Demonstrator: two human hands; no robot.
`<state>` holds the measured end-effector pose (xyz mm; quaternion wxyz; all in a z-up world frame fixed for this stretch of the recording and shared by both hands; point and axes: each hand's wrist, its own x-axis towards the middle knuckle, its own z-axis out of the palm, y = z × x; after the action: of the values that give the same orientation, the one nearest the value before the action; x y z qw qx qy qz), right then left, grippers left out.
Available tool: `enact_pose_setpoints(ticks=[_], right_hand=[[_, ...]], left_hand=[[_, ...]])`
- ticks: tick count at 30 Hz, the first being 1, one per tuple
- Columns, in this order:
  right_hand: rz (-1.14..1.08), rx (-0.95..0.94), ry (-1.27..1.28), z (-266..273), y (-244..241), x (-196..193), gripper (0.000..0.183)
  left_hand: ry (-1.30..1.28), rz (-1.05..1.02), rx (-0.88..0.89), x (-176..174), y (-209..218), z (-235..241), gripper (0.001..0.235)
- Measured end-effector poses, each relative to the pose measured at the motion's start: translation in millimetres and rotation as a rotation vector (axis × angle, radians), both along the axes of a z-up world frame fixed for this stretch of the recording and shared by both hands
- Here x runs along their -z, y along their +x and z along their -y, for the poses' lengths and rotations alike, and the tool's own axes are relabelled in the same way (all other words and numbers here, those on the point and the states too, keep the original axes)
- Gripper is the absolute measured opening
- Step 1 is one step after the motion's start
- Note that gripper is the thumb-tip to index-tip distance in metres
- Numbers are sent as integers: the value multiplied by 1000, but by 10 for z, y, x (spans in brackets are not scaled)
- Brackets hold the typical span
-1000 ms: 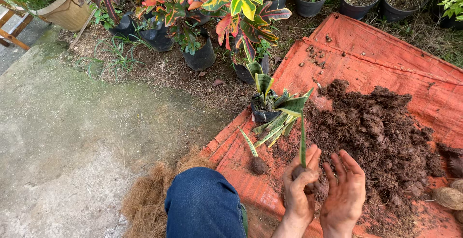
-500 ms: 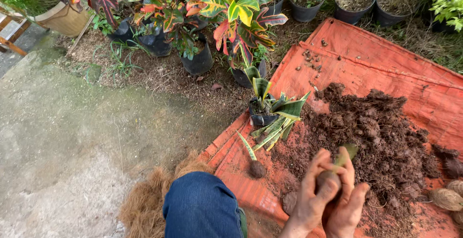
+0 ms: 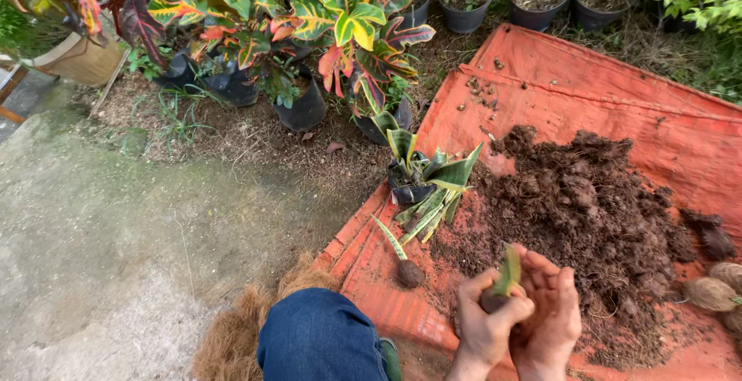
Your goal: The person sits on a tarp and forms small balls of soil. They then take snake plant cuttings and wrap the base of each cutting with the soil ball, pressing it firmly to secure it. The person handles the cuttings one at a time and places the finished units aside.
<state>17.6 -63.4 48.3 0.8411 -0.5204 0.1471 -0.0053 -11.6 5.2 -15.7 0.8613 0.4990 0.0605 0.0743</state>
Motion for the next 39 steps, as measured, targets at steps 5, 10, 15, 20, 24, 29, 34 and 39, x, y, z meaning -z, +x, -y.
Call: enact_pose_setpoints(ticks=[5,10,15,20,24,29,34,39], right_hand=[[-40,-47,81,16,-48,140,80],[30,-401,50,33,-137,618,58],[195,-156,-280,72,-201,835,53],[278,-196,881,99,-168,497,86],[308,-94,-85,-29,-121,66,100],[379,-144,-78,-202,-114,-69,97],[207,-21,-110,-35,-20,131,87],[-136,-141,-9,72,-123,592,74]], left_hand=[[400,222,-88,-105,14,39,50],[122,-72,-384,-74,172,-50,80],[178,-69,-453,-107,238,-29,68],[139,129,108,-303,87,6,72],[226,5,52,-392,130,-12,80],[-148,-315,-107,-259,198,-100,62],[-227,-221,29,-234,128,-71,85],[277,-185,29,-51,11,12,103]])
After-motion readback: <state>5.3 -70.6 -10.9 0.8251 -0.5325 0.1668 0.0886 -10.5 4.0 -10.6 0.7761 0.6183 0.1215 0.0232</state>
